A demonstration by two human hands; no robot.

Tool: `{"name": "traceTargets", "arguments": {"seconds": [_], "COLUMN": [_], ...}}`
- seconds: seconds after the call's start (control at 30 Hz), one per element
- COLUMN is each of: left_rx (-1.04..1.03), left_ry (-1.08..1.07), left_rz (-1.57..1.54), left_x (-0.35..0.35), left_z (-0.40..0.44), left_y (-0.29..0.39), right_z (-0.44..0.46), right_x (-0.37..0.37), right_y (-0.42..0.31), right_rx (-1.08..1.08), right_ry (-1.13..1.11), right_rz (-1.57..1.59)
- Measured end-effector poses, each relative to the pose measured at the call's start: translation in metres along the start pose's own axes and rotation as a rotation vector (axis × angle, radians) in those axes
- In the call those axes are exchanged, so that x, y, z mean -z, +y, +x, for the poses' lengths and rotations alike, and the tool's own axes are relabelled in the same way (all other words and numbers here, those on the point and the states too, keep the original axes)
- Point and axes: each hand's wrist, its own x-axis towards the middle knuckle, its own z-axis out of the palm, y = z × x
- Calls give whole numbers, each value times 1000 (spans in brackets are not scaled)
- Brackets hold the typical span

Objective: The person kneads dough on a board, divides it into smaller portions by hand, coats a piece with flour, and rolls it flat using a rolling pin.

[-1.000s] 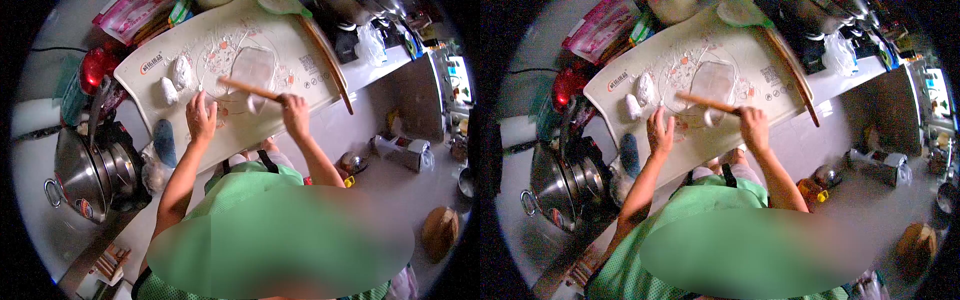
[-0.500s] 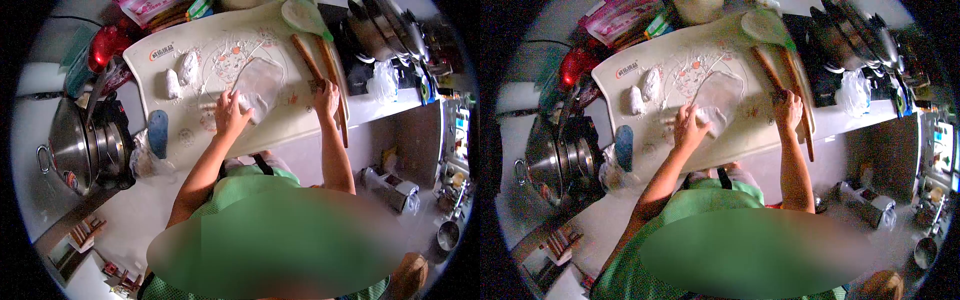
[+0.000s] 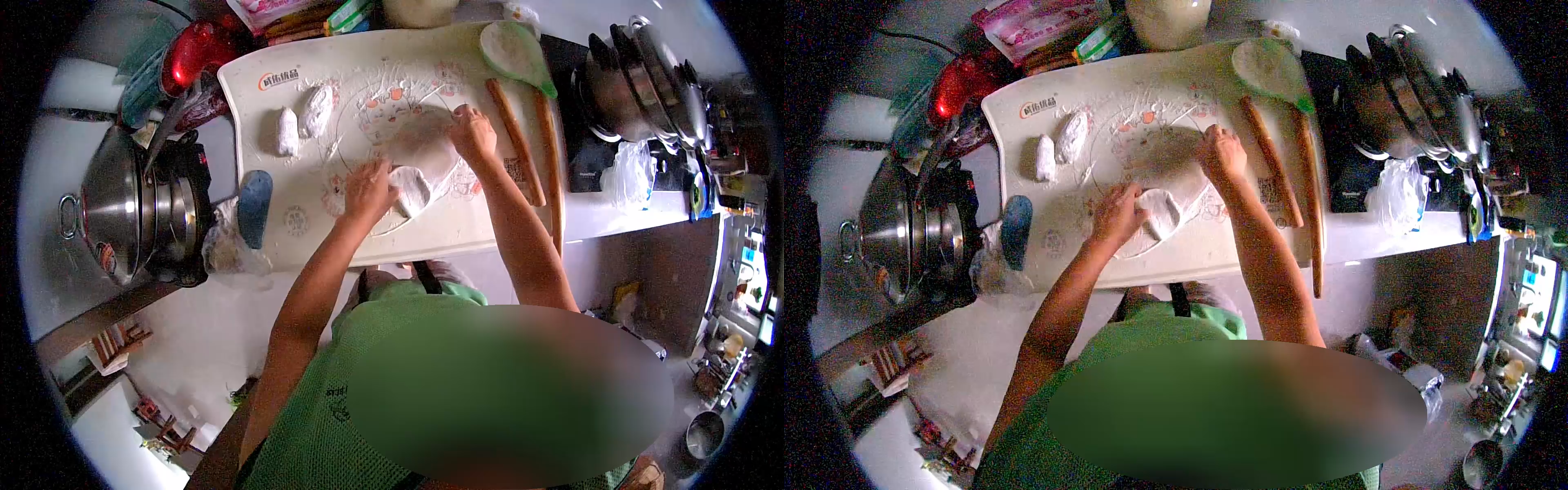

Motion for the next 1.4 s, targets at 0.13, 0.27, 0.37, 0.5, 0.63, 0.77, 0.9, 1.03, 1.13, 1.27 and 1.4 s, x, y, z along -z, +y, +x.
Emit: {"name": "traceTargets", "arguments": {"seconds": [0.13, 0.27, 0.37, 0.5, 0.63, 0.77, 0.9, 1.03, 1.13, 1.27, 1.4], "left_rx": [-35, -218, 48, 2, -80, 65, 95, 130, 30, -75, -227], "left_ry": [-25, 65, -175, -102, -207, -214, -155, -206, -289, -303, -167], "left_rz": [-27, -92, -414, -603, -376, -626, -852, -786, -686, -633, -512], "left_x": [11, 8, 11, 5, 8, -11, -4, -3, -1, 17, 12], "left_z": [0, 7, 19, 35, 48, 38, 41, 41, 37, 15, -9], "left_y": [4, -7, -19, -37, -36, -38, -19, -20, -39, -40, -56], "right_z": [16, 28, 49, 75, 122, 175, 209, 197, 165, 95, 35], "right_x": [-6, -1, -6, 2, 11, 41, 26, 40, 66, 77, 67], "right_y": [6, 14, 28, 45, 66, 90, 131, 128, 101, 45, -9], "right_rx": [-98, 5, -45, 112, 248, 25, 95, 245, 90, -187, -184], "right_ry": [-227, -140, -108, -44, 225, 177, -98, -62, 3, -185, -126], "right_rz": [9, 199, 220, 184, -189, 200, 219, -130, 313, 1036, 1220]}}
